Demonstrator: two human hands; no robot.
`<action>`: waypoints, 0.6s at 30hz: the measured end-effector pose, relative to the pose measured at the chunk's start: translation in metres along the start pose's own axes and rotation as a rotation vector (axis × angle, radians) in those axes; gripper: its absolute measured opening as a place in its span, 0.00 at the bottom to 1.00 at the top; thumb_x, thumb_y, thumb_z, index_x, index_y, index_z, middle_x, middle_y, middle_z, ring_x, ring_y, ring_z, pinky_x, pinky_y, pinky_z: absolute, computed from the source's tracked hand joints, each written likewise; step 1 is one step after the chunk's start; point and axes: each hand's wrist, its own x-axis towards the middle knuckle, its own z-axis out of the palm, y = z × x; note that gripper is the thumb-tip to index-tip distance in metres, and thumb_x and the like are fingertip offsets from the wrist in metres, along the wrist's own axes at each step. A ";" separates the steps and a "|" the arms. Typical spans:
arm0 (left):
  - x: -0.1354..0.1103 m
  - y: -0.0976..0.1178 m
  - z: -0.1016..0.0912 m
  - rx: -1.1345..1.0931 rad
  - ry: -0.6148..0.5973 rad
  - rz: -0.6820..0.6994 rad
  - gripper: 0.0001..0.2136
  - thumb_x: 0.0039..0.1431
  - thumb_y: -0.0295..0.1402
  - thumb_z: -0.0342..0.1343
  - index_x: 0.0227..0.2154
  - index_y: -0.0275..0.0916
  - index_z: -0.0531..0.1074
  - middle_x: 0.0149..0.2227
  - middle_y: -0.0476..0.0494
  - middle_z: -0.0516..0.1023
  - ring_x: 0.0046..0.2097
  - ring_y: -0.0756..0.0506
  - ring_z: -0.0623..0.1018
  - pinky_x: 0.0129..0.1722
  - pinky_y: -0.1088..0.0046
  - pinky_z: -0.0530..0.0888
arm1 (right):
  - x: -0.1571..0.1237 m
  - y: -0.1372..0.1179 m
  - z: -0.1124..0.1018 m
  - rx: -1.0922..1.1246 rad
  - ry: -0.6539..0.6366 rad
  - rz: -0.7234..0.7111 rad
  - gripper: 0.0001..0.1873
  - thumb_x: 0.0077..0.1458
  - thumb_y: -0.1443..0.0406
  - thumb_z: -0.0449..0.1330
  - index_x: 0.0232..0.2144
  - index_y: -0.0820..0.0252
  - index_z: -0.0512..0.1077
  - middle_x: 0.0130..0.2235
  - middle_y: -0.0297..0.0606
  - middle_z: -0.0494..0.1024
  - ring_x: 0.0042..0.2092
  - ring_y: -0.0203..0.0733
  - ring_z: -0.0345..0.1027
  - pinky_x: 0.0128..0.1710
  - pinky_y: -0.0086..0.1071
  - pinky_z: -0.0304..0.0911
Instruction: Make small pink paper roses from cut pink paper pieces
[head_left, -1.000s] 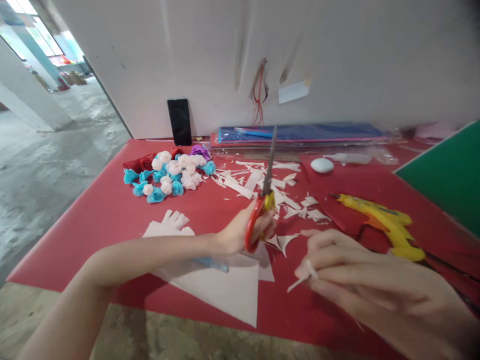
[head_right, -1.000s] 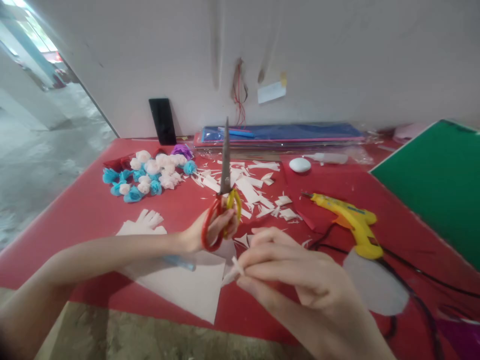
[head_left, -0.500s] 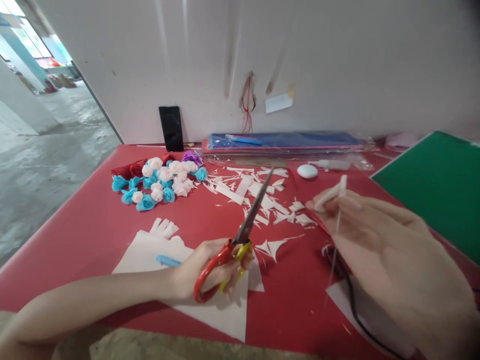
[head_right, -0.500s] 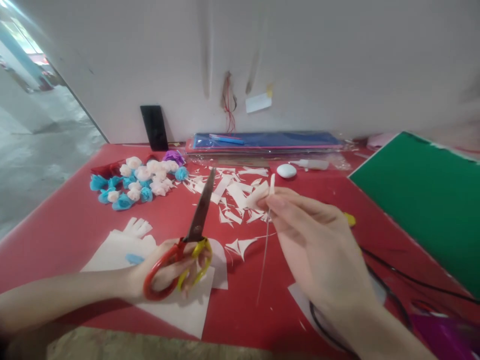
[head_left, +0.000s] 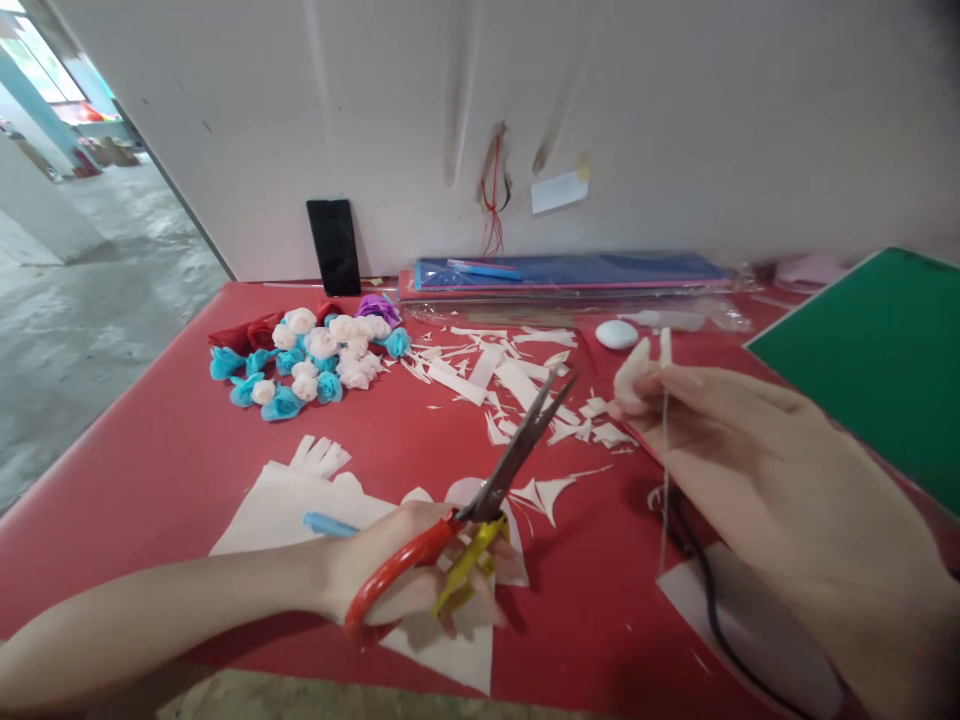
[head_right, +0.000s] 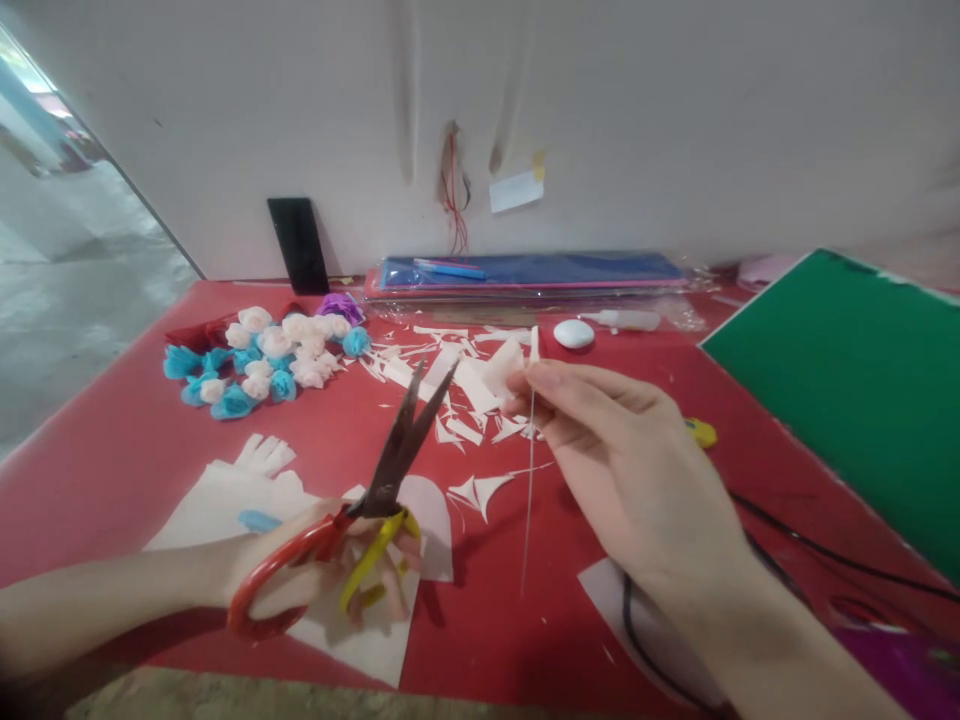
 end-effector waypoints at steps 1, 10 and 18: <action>0.000 0.000 0.001 -0.024 -0.008 -0.045 0.14 0.47 0.27 0.50 0.39 0.36 0.70 0.35 0.41 0.75 0.31 0.47 0.76 0.24 0.77 0.72 | 0.000 -0.001 0.000 0.019 -0.004 0.009 0.15 0.53 0.67 0.54 0.18 0.51 0.74 0.27 0.32 0.75 0.29 0.35 0.67 0.39 0.32 0.65; -0.006 0.001 -0.001 -0.053 -0.072 -0.086 0.20 0.43 0.17 0.44 0.38 0.38 0.71 0.34 0.45 0.75 0.21 0.54 0.74 0.20 0.83 0.68 | 0.004 -0.012 -0.002 -0.100 -0.026 0.033 0.14 0.53 0.69 0.52 0.19 0.55 0.71 0.26 0.33 0.73 0.33 0.36 0.68 0.35 0.27 0.66; -0.004 -0.011 -0.001 -0.096 -0.063 -0.127 0.13 0.50 0.23 0.49 0.40 0.37 0.69 0.33 0.46 0.75 0.19 0.54 0.72 0.16 0.82 0.67 | -0.003 -0.011 0.002 -0.086 -0.007 0.025 0.19 0.56 0.69 0.50 0.17 0.53 0.72 0.23 0.32 0.72 0.31 0.34 0.68 0.32 0.27 0.66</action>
